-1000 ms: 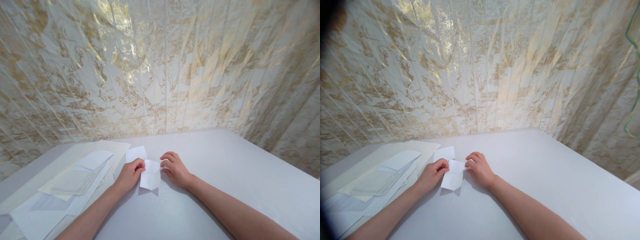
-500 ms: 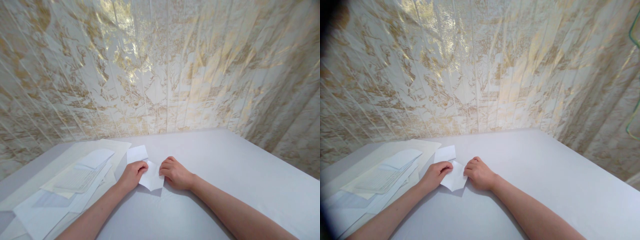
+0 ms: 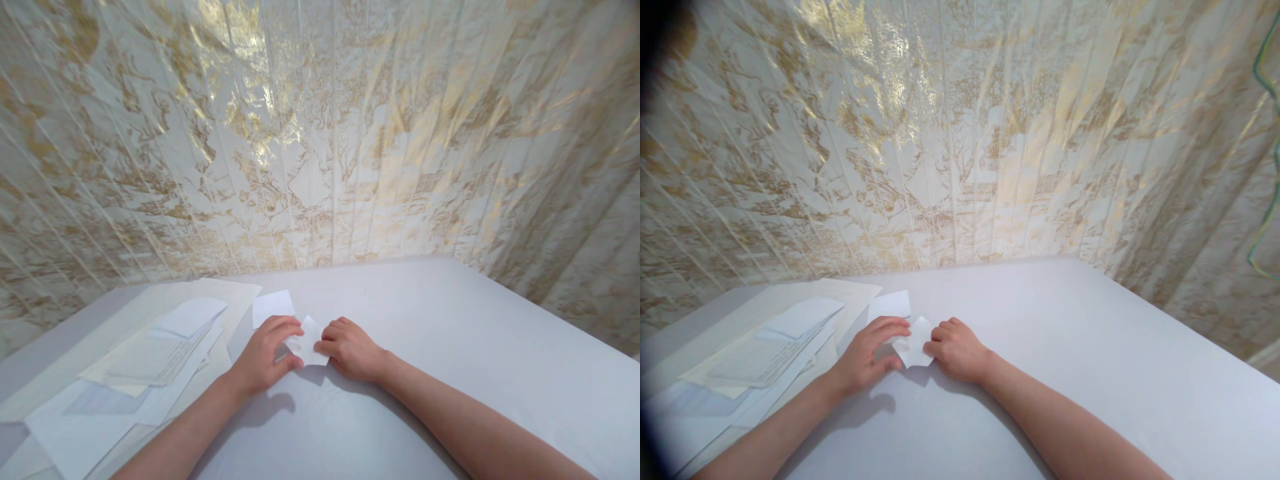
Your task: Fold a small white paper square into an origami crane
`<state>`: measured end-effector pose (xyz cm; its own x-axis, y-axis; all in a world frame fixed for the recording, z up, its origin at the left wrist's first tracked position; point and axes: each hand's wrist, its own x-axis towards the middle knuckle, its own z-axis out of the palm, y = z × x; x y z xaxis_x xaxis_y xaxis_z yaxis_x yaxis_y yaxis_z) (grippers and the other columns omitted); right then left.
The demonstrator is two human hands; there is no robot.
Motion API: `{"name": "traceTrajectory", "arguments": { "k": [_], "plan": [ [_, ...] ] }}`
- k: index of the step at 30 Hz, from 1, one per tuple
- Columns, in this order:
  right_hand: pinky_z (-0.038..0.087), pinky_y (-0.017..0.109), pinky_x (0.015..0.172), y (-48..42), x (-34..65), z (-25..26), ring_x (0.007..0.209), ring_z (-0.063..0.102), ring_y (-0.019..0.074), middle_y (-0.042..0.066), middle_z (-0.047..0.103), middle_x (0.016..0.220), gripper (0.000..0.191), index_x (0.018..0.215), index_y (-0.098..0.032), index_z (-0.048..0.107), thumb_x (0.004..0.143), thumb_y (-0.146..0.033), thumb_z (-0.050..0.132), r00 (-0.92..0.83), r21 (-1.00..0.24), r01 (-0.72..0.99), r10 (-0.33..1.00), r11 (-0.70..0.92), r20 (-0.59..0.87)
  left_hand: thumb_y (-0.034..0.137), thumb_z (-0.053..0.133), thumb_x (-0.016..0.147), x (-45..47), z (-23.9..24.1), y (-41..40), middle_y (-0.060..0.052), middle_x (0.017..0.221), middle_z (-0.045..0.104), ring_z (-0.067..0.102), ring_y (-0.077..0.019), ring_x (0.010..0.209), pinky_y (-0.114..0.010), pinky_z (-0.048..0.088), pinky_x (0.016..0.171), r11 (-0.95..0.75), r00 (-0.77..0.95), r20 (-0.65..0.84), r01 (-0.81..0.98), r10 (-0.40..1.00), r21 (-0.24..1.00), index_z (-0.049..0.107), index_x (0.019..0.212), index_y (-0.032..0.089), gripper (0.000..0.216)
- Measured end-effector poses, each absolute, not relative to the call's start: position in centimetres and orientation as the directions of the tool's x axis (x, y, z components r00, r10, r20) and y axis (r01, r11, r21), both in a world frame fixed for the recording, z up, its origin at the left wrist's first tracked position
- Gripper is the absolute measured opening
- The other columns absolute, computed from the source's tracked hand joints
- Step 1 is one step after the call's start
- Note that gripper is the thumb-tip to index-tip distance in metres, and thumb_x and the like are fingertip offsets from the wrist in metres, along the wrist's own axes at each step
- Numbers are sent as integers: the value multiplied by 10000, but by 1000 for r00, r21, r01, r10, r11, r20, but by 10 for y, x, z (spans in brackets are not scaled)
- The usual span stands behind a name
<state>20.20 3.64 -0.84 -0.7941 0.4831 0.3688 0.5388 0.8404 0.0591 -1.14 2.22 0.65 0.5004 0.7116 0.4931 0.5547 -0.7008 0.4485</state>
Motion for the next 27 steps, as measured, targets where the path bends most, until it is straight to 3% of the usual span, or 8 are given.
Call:
{"name": "traceTrajectory", "arguments": {
  "k": [2,6,11,15,19,23,27],
  "plan": [
    [323,279,648,36,202,-10,695,522,160,50,597,699,86,718,-173,607,758,-150,534,-778,52,567,514,822,362,431,628,667,-7,8,17,-97,929,629,536,-231,890,-363,417,814,-737,596,437,582,674,343,621,896,174,344],
    [354,272,671,37,204,-12,714,533,161,45,617,735,96,761,-176,635,718,-131,563,-741,-103,564,557,820,375,241,510,778,-2,4,15,-58,741,628,535,-195,763,-342,399,748,-716,634,337,653,696,249,611,727,172,133],
    [388,228,663,47,207,-10,683,533,133,18,610,652,133,668,-153,639,747,-122,536,-606,-434,576,718,693,341,187,460,761,-3,-1,24,-33,625,573,518,-175,684,-293,383,655,-570,496,285,752,820,332,524,562,171,210],
    [370,202,593,48,205,-5,614,515,107,-2,609,647,121,702,-150,644,753,-167,536,-480,-575,645,852,503,207,224,422,765,-1,-2,26,-11,593,527,488,-167,624,-273,356,592,-456,381,255,796,889,399,482,563,184,214],
    [341,214,562,42,202,0,573,497,107,7,607,611,229,649,-151,634,798,-275,511,-468,-513,707,866,486,176,244,414,790,4,-1,21,-21,628,549,490,-175,645,-286,353,617,-475,399,263,787,878,394,508,619,180,205],
    [351,233,607,42,202,2,622,528,129,30,627,615,253,579,-151,624,796,-223,517,-536,-374,730,819,572,207,250,560,717,6,-3,20,-29,689,573,506,-183,692,-291,370,646,-478,421,226,785,878,395,572,703,164,88],
    [388,233,680,43,206,0,737,574,146,27,662,717,132,690,-172,675,750,-148,560,-596,-422,677,786,603,166,128,554,708,4,-8,22,-43,742,596,522,-180,752,-294,386,700,-514,442,263,753,858,411,653,755,181,122]
  ]
}}
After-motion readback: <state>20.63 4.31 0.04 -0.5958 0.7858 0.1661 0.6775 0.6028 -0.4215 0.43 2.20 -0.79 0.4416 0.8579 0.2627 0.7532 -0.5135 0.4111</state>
